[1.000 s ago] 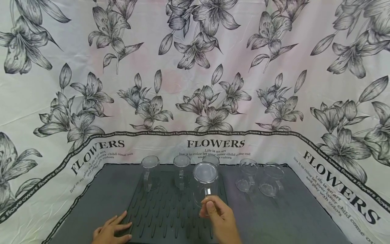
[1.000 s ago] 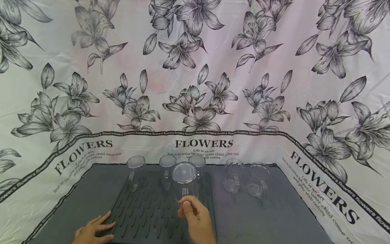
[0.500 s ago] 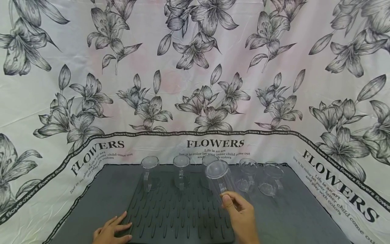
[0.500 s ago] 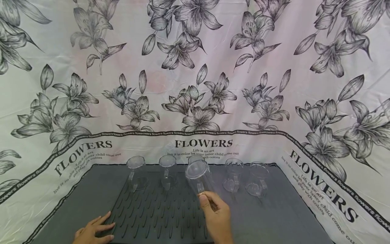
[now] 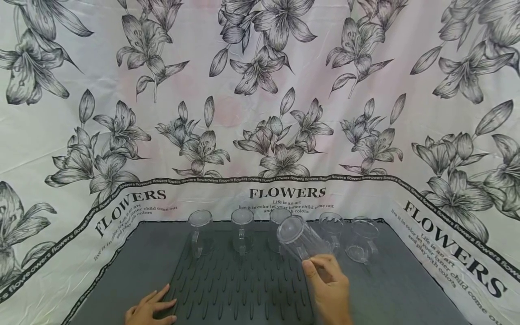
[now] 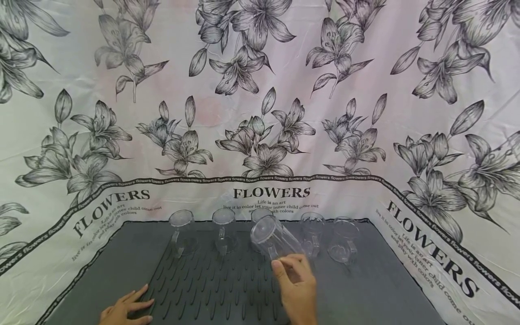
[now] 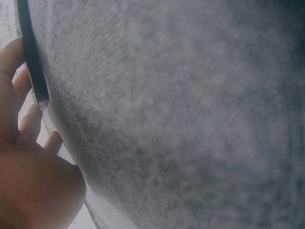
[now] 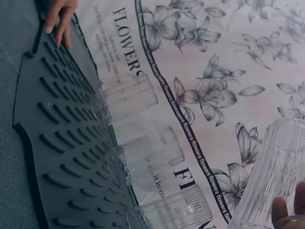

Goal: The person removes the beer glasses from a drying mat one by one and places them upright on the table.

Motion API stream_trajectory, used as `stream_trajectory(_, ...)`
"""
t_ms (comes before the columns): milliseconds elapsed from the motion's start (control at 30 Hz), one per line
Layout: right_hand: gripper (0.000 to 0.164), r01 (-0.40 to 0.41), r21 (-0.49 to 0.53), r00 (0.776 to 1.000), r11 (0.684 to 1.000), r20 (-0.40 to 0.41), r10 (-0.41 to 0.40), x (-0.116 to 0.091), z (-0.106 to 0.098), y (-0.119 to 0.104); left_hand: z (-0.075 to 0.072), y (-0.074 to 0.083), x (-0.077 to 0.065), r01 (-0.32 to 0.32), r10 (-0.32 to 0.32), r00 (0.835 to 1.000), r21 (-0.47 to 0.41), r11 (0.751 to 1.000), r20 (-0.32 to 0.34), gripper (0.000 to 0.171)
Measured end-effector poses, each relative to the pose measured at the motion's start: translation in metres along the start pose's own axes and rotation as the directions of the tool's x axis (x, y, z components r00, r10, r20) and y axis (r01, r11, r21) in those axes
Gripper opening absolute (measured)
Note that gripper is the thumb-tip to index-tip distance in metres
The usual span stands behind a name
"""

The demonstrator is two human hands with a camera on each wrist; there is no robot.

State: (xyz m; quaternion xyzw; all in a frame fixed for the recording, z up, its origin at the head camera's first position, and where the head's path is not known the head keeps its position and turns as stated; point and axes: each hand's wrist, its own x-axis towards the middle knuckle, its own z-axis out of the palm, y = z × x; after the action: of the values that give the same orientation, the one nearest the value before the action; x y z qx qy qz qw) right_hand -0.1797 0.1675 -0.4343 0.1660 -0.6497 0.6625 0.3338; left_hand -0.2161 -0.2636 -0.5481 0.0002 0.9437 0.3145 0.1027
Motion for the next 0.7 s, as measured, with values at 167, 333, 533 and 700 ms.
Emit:
stream_trajectory(167, 0.011, 0.042, -0.005, 0.999, 0.999, -0.001, -0.042, 0.000, -0.003, 0.002, 0.001, -0.001, 0.000, 0.006, -0.006, 1.000, 0.036, 0.999, -0.008, 0.055)
stream_trajectory(333, 0.020, 0.171, -0.083, 0.985, 0.982, 0.015, -0.170, 0.001, -0.004, 0.004, 0.001, 0.000, 0.001, 0.003, -0.002, 1.000, 0.047, 0.999, -0.003, 0.054)
stream_trajectory(533, 0.031, 0.290, -0.128, 0.957, 0.949, 0.044, -0.286, 0.001, -0.006, 0.011, -0.002, 0.004, 0.003, 0.011, -0.011, 1.000, 0.019, 1.000, 0.002, 0.053)
stream_trajectory(700, 0.034, 0.328, -0.278, 0.944, 0.903, 0.072, -0.321, 0.002, -0.010, 0.015, -0.013, 0.025, 0.002, -0.029, 0.030, 0.998, 0.027, 0.999, -0.050, 0.051)
